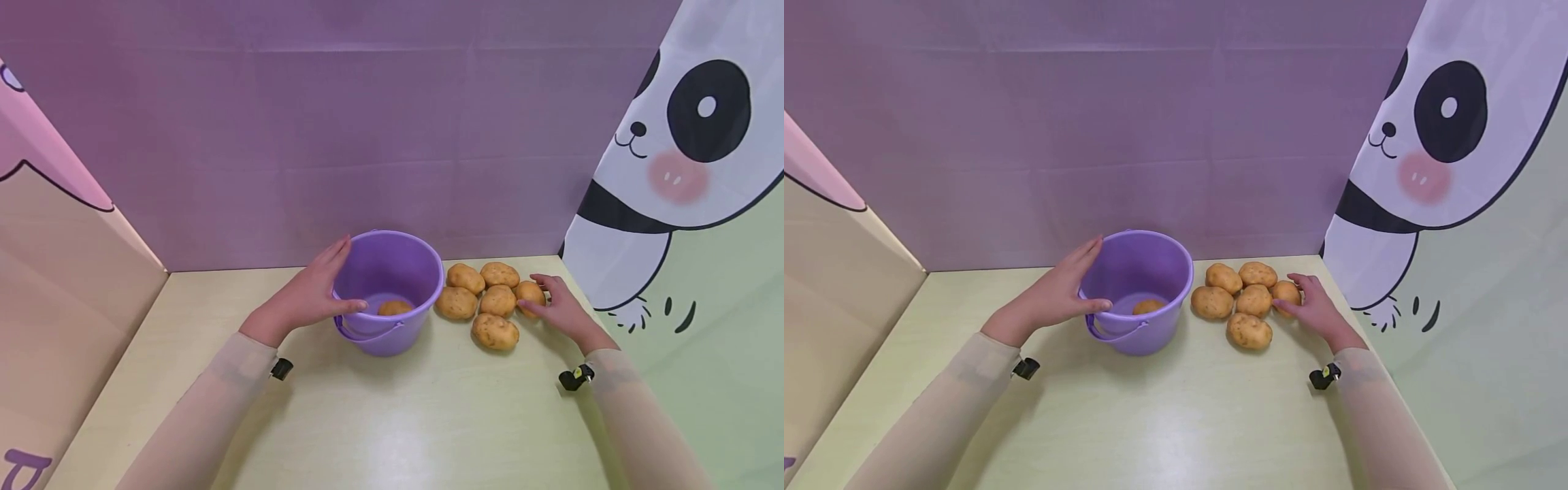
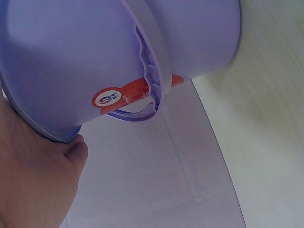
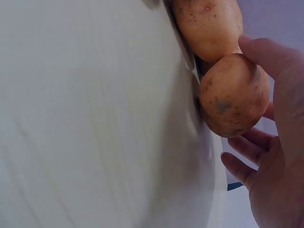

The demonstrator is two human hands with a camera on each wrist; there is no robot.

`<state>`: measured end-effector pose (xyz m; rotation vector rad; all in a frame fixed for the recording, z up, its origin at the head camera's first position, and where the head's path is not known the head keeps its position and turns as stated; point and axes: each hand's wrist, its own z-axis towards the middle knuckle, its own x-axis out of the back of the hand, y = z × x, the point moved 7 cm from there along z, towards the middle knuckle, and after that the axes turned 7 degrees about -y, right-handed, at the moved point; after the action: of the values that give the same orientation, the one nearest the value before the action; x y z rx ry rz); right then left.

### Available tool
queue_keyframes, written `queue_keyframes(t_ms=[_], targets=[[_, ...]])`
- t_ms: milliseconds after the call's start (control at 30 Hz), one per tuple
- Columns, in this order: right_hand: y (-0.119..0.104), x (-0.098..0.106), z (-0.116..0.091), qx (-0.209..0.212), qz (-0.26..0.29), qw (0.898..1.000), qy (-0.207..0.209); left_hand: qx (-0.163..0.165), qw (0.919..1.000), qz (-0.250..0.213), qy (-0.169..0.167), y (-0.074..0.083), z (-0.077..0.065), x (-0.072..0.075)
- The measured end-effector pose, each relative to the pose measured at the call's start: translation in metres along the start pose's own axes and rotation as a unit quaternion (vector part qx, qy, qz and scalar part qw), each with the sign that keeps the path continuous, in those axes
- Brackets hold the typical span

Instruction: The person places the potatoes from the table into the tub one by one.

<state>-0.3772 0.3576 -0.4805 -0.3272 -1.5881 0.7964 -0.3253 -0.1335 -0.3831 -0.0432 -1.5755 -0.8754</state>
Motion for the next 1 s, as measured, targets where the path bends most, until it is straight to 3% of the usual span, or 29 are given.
queue_keyframes(t_ms=[1000], targets=[[0.0058,-0.0064,0.0006,-0.008,0.018,1.000,0.000,0.003,1.0000,-0.006,0.001,0.0001,-0.0010,0.0004]])
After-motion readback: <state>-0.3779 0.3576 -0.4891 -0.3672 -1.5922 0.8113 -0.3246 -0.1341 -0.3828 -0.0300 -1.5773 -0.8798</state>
